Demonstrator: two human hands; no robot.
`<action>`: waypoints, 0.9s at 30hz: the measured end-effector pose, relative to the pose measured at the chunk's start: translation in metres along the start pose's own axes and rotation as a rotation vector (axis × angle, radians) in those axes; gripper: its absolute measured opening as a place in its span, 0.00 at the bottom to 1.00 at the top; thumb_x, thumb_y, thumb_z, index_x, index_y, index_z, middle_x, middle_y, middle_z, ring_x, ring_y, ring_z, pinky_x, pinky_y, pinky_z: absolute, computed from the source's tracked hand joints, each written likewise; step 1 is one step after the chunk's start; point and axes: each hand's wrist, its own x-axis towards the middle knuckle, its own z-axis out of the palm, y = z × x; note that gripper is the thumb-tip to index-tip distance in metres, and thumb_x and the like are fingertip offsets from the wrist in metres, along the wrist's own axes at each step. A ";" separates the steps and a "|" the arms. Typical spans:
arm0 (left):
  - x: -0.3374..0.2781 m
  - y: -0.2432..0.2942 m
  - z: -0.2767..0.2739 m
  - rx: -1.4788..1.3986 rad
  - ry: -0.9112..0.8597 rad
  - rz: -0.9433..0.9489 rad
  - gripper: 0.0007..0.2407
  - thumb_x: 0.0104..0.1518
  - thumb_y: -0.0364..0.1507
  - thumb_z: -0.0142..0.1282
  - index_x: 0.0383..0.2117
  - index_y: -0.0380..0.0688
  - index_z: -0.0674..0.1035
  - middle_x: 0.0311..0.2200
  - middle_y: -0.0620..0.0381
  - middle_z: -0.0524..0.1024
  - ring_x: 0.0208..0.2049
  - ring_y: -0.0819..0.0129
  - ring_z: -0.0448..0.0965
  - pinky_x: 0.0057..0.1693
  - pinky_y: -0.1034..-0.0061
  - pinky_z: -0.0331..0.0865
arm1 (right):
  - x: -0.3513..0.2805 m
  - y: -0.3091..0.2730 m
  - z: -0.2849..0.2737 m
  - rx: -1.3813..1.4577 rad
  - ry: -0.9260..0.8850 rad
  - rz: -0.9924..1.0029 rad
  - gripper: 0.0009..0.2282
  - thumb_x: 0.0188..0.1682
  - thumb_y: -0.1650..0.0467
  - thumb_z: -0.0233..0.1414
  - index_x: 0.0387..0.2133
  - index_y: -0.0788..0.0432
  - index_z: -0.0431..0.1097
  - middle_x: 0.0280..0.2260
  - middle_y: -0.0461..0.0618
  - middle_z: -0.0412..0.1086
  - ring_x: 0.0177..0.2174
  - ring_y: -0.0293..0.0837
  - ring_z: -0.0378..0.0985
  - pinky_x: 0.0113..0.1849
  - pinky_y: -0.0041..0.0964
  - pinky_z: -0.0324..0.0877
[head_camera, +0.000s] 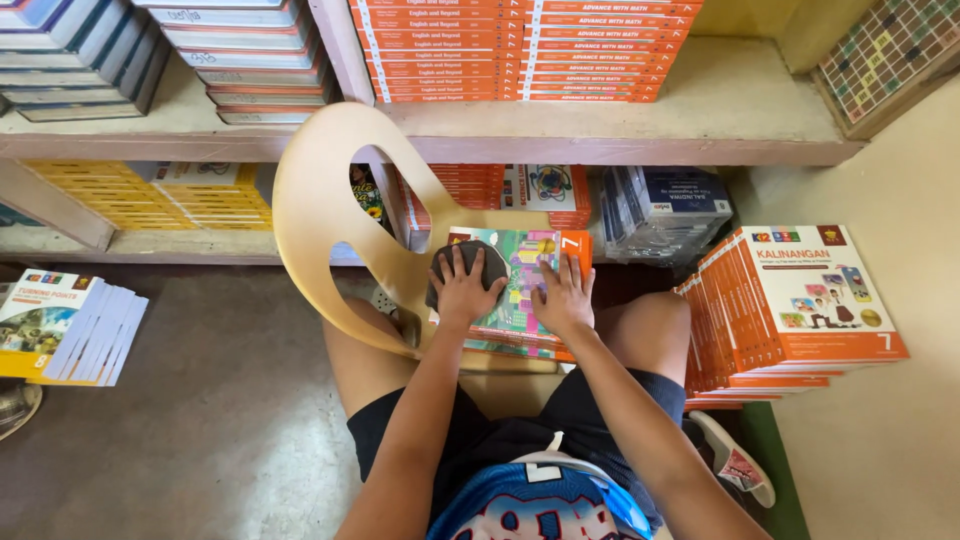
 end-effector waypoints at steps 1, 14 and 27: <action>0.002 0.000 0.000 0.001 0.001 -0.002 0.36 0.58 0.62 0.31 0.73 0.65 0.49 0.75 0.44 0.38 0.74 0.39 0.33 0.70 0.35 0.34 | 0.002 0.001 0.001 0.002 0.000 -0.001 0.28 0.48 0.56 0.46 0.65 0.43 0.60 0.69 0.58 0.50 0.69 0.57 0.44 0.65 0.67 0.37; 0.005 -0.005 0.006 -0.035 0.020 0.000 0.35 0.58 0.61 0.33 0.73 0.66 0.51 0.75 0.44 0.39 0.74 0.39 0.34 0.71 0.38 0.35 | -0.001 0.002 0.002 0.022 0.015 0.009 0.27 0.48 0.55 0.46 0.64 0.40 0.62 0.68 0.55 0.52 0.69 0.54 0.47 0.65 0.66 0.38; 0.005 -0.004 0.007 -0.039 0.044 0.003 0.35 0.59 0.61 0.33 0.73 0.66 0.52 0.74 0.45 0.41 0.74 0.40 0.36 0.71 0.39 0.36 | 0.000 0.004 0.005 0.028 0.037 -0.007 0.27 0.48 0.56 0.47 0.64 0.42 0.62 0.67 0.55 0.53 0.68 0.55 0.48 0.65 0.67 0.41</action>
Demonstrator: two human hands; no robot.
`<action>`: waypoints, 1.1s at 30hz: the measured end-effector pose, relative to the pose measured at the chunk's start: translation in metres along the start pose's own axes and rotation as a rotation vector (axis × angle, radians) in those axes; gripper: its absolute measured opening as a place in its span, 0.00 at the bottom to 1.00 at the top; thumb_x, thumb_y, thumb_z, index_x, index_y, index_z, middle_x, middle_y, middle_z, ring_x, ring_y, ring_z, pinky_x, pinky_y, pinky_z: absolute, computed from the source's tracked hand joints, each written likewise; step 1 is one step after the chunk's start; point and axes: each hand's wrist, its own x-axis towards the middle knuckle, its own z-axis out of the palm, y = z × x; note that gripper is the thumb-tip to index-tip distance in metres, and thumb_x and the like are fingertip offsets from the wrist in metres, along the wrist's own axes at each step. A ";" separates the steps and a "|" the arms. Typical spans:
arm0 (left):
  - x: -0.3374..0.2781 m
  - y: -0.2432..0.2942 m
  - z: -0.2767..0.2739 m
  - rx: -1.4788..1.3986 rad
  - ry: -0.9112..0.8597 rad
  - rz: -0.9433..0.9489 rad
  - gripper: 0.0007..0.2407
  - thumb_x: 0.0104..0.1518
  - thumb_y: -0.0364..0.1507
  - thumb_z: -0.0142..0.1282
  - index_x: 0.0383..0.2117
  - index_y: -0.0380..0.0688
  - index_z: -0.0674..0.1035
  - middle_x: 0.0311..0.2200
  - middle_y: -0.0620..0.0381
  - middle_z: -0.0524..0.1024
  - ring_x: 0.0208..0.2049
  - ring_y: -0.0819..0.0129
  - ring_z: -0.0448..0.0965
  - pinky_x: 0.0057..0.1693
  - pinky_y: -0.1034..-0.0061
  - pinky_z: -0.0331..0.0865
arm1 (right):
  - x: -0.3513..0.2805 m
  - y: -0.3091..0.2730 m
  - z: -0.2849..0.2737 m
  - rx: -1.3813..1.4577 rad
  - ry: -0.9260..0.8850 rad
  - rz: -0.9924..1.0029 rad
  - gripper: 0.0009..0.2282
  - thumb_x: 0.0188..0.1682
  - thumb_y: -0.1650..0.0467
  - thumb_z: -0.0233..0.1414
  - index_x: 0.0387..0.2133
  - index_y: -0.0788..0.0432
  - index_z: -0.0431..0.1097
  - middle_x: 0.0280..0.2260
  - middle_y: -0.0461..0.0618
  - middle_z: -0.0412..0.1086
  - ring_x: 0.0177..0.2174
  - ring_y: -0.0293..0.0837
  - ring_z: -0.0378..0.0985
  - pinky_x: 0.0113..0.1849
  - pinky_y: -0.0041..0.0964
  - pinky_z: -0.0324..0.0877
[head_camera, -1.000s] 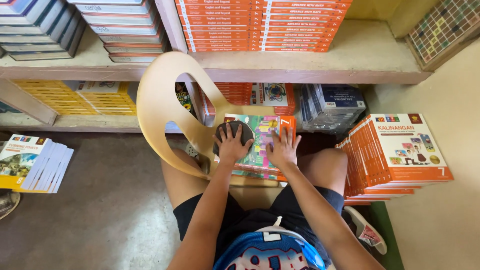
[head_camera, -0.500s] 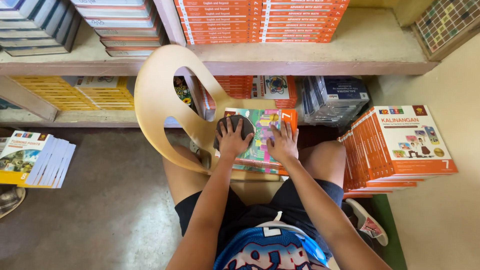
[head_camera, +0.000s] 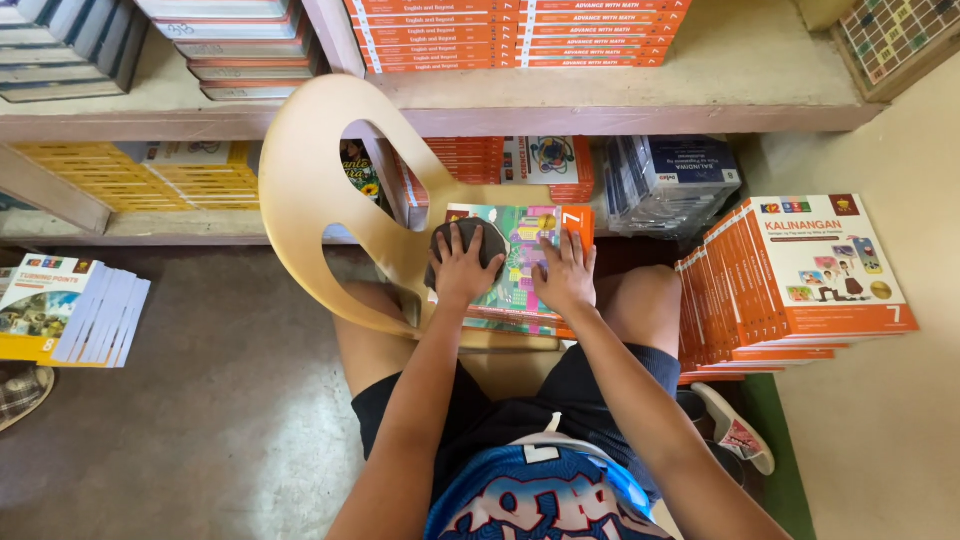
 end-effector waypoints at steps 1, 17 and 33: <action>0.000 0.000 0.001 0.000 0.001 0.001 0.35 0.59 0.61 0.33 0.73 0.66 0.52 0.74 0.45 0.41 0.74 0.40 0.36 0.71 0.39 0.36 | 0.000 0.001 0.002 0.000 0.002 0.001 0.27 0.48 0.56 0.47 0.64 0.42 0.62 0.67 0.55 0.53 0.68 0.55 0.48 0.65 0.67 0.41; -0.009 0.007 -0.005 0.100 -0.039 0.080 0.34 0.59 0.60 0.32 0.73 0.68 0.51 0.75 0.44 0.40 0.75 0.44 0.34 0.71 0.36 0.32 | -0.001 -0.002 -0.003 -0.025 -0.016 0.000 0.27 0.49 0.55 0.47 0.64 0.41 0.62 0.68 0.55 0.52 0.69 0.55 0.47 0.65 0.67 0.38; -0.040 0.007 0.034 0.050 0.026 0.122 0.30 0.61 0.58 0.32 0.71 0.71 0.56 0.74 0.47 0.47 0.75 0.47 0.41 0.72 0.41 0.34 | -0.003 0.001 -0.002 0.028 -0.073 -0.018 0.26 0.52 0.60 0.44 0.67 0.41 0.57 0.70 0.55 0.46 0.70 0.54 0.42 0.66 0.62 0.35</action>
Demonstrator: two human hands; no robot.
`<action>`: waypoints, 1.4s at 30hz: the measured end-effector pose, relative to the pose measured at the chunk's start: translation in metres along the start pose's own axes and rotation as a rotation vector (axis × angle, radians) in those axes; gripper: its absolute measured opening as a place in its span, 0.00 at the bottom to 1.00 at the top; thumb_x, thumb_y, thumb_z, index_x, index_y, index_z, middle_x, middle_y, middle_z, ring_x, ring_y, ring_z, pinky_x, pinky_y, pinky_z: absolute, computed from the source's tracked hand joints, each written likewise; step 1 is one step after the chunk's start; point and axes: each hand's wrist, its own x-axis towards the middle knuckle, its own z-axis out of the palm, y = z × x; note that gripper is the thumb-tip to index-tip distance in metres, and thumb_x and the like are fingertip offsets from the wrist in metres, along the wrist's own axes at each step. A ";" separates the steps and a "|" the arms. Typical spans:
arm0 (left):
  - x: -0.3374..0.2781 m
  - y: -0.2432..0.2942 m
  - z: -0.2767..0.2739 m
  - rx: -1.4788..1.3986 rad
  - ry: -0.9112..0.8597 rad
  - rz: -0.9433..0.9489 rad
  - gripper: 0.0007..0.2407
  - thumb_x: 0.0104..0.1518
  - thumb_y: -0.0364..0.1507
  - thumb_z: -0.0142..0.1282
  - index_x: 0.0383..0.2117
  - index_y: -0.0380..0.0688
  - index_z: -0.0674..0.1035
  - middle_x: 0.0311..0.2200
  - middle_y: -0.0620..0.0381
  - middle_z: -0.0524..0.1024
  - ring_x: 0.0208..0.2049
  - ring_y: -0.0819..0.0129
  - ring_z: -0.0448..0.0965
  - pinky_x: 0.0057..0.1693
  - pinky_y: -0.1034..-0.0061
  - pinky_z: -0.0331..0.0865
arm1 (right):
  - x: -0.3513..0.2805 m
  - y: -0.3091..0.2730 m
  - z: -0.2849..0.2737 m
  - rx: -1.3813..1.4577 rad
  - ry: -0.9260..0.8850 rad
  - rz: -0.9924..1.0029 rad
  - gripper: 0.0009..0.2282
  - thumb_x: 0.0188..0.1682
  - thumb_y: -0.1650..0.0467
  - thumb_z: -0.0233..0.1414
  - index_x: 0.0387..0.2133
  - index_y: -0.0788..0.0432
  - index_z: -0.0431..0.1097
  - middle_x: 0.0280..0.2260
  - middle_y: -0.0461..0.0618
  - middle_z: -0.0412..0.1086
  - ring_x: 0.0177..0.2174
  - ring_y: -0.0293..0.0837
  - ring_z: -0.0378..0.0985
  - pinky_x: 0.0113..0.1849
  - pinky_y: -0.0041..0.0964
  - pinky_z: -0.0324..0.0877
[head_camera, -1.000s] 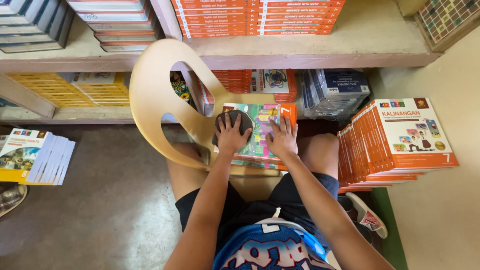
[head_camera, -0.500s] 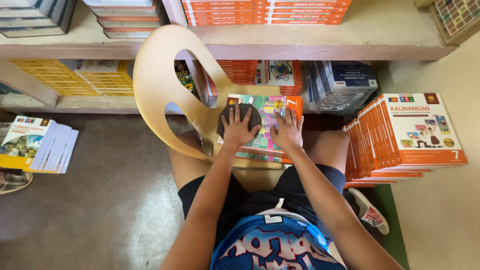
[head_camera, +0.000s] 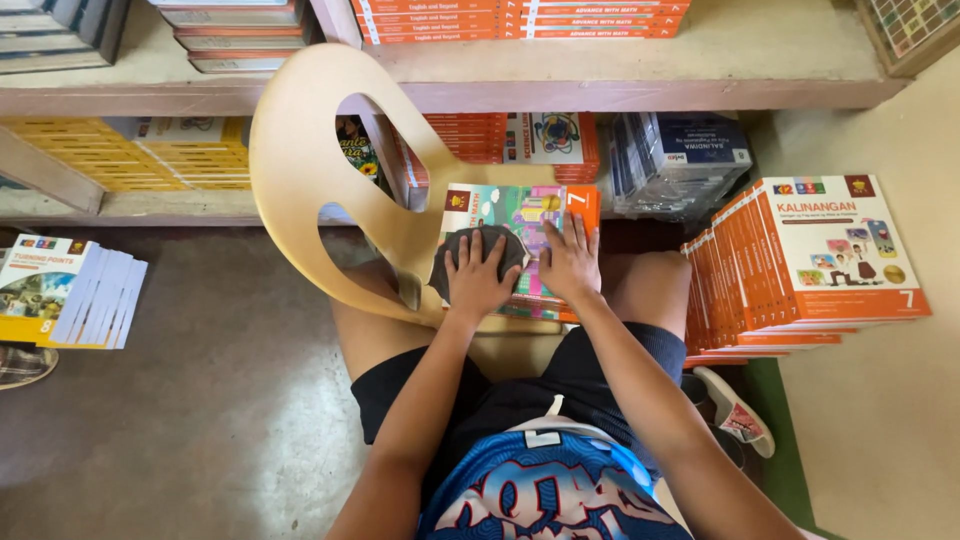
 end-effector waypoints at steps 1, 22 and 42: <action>0.007 0.001 -0.005 0.001 -0.004 0.001 0.30 0.61 0.58 0.32 0.71 0.71 0.56 0.74 0.47 0.47 0.75 0.47 0.41 0.72 0.41 0.34 | 0.000 0.001 -0.001 0.001 -0.003 0.003 0.26 0.52 0.60 0.44 0.67 0.41 0.57 0.70 0.55 0.46 0.70 0.54 0.42 0.66 0.62 0.35; 0.073 -0.018 -0.009 -0.031 0.031 -0.104 0.28 0.66 0.54 0.29 0.73 0.68 0.53 0.75 0.48 0.42 0.75 0.49 0.36 0.73 0.42 0.33 | -0.003 0.004 0.002 0.074 0.104 -0.121 0.22 0.49 0.64 0.47 0.60 0.46 0.68 0.65 0.55 0.58 0.66 0.56 0.55 0.64 0.59 0.47; 0.021 -0.027 0.013 0.070 -0.025 -0.030 0.31 0.63 0.57 0.31 0.73 0.69 0.52 0.74 0.44 0.46 0.75 0.44 0.40 0.72 0.41 0.37 | -0.004 0.007 0.004 0.087 0.095 -0.112 0.19 0.50 0.64 0.48 0.57 0.43 0.70 0.65 0.53 0.58 0.66 0.53 0.53 0.64 0.57 0.46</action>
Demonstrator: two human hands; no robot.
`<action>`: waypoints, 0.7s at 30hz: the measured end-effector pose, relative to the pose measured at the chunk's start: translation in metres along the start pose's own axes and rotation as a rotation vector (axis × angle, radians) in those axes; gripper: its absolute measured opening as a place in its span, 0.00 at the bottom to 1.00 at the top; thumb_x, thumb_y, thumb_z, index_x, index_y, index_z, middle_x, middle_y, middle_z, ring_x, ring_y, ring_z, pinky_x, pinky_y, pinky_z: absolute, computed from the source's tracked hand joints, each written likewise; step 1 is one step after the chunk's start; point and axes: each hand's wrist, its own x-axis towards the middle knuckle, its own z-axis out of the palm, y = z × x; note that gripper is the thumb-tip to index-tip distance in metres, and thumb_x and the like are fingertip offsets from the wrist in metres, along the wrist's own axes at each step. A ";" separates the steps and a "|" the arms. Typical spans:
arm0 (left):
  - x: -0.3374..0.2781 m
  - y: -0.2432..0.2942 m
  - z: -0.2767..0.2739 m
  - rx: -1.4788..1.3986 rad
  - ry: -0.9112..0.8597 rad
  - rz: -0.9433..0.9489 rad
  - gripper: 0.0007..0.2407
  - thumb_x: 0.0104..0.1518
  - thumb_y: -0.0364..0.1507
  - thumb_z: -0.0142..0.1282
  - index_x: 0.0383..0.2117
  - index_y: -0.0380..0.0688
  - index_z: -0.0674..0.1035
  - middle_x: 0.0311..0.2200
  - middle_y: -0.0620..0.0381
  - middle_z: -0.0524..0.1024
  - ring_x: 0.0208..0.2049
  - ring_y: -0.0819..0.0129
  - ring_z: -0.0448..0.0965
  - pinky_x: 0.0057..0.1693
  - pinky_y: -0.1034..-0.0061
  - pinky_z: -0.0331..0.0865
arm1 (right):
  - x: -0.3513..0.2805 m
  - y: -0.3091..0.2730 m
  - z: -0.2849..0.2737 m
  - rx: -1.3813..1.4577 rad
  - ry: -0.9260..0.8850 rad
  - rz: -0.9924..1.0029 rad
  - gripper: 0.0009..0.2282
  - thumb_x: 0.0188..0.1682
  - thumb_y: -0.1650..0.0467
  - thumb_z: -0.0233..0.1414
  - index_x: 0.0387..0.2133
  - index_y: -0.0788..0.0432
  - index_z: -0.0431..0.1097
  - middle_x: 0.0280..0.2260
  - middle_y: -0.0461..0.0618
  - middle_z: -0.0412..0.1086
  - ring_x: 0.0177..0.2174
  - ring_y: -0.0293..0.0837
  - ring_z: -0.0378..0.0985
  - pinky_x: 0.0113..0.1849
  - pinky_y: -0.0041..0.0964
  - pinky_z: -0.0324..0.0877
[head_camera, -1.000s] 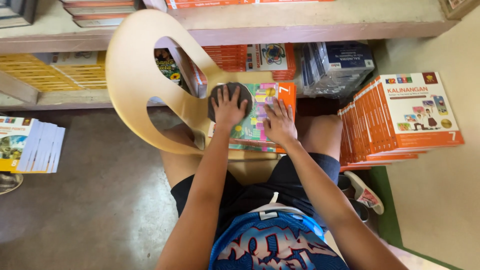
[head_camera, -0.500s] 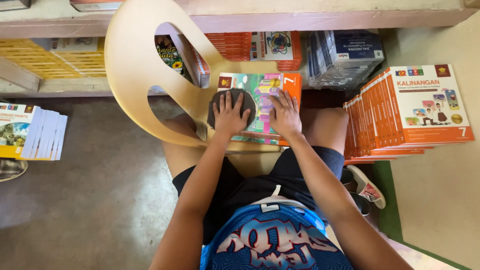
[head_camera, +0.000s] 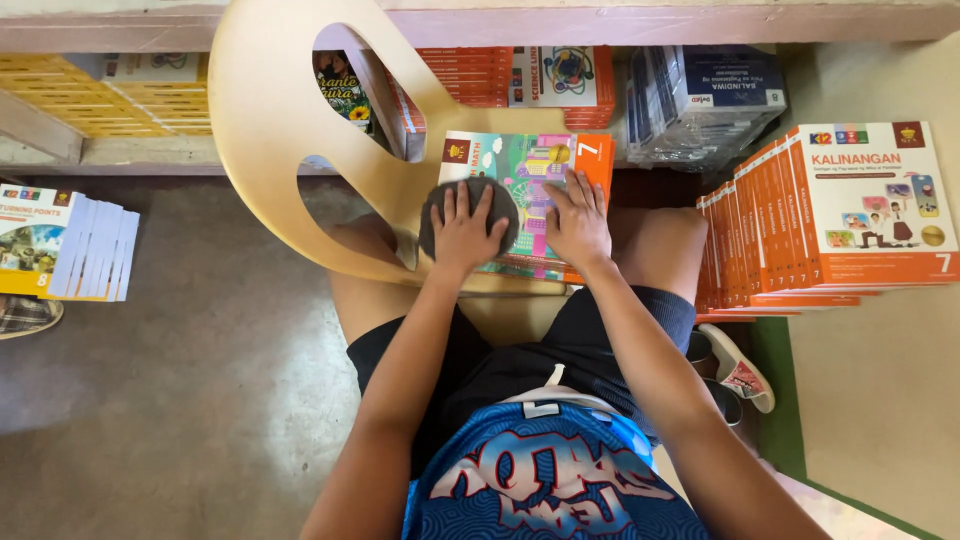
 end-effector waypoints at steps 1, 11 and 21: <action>0.007 0.002 -0.007 0.000 -0.003 -0.001 0.31 0.63 0.57 0.31 0.73 0.69 0.52 0.74 0.44 0.46 0.75 0.44 0.40 0.72 0.41 0.37 | -0.001 0.000 0.000 0.001 -0.003 0.001 0.19 0.50 0.64 0.48 0.57 0.43 0.70 0.65 0.53 0.58 0.66 0.53 0.53 0.64 0.57 0.46; 0.078 0.003 -0.017 -0.071 0.071 -0.066 0.28 0.66 0.54 0.34 0.72 0.69 0.54 0.74 0.47 0.43 0.75 0.47 0.37 0.73 0.40 0.36 | -0.001 0.001 0.001 0.015 0.019 0.013 0.19 0.50 0.64 0.48 0.56 0.43 0.70 0.65 0.52 0.58 0.66 0.53 0.55 0.64 0.56 0.46; 0.075 0.067 -0.011 -0.031 0.108 -0.073 0.28 0.66 0.54 0.34 0.73 0.67 0.54 0.74 0.41 0.43 0.75 0.41 0.38 0.71 0.35 0.35 | 0.001 0.005 -0.002 0.276 0.200 0.064 0.26 0.50 0.68 0.52 0.65 0.54 0.59 0.63 0.65 0.56 0.63 0.66 0.56 0.61 0.62 0.54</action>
